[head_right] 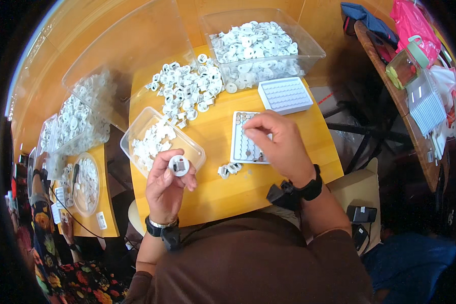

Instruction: Inspecting and sorting small white plastic or rubber manufacturing components into a grid-based tray.

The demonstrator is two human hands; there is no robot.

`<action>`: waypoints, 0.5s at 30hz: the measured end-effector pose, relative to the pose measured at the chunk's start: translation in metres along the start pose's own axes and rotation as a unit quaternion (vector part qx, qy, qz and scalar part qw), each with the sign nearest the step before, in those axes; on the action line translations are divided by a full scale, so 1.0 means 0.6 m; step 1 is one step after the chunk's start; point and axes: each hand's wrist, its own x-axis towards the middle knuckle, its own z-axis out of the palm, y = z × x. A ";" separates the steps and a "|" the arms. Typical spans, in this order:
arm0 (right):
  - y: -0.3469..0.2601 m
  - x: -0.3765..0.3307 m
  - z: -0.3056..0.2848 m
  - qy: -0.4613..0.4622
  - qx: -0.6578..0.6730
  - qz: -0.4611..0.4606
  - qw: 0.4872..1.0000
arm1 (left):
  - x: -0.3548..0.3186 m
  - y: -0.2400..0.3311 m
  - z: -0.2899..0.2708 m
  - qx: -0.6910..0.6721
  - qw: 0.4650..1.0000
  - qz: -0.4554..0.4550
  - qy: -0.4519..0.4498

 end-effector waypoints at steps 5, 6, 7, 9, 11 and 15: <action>-0.046 -0.005 0.047 -0.080 0.040 -0.062 0.994 | 0.007 -0.021 0.011 -0.087 0.995 -0.037 -0.020; -0.050 -0.007 0.055 -0.087 0.047 -0.088 0.991 | 0.007 -0.023 0.014 -0.100 0.994 -0.038 -0.026; -0.054 -0.009 0.060 -0.094 0.054 -0.113 0.988 | 0.007 -0.024 0.017 -0.113 0.992 -0.039 -0.032; -0.051 -0.014 0.069 -0.090 0.044 -0.117 0.988 | 0.009 -0.025 0.022 -0.114 0.992 -0.040 -0.035; -0.047 -0.014 0.074 -0.085 0.035 -0.122 0.988 | 0.012 -0.025 0.026 -0.114 0.992 -0.040 -0.039; -0.039 -0.023 0.078 -0.065 0.021 -0.157 0.985 | 0.007 -0.027 0.035 -0.096 0.994 -0.036 -0.037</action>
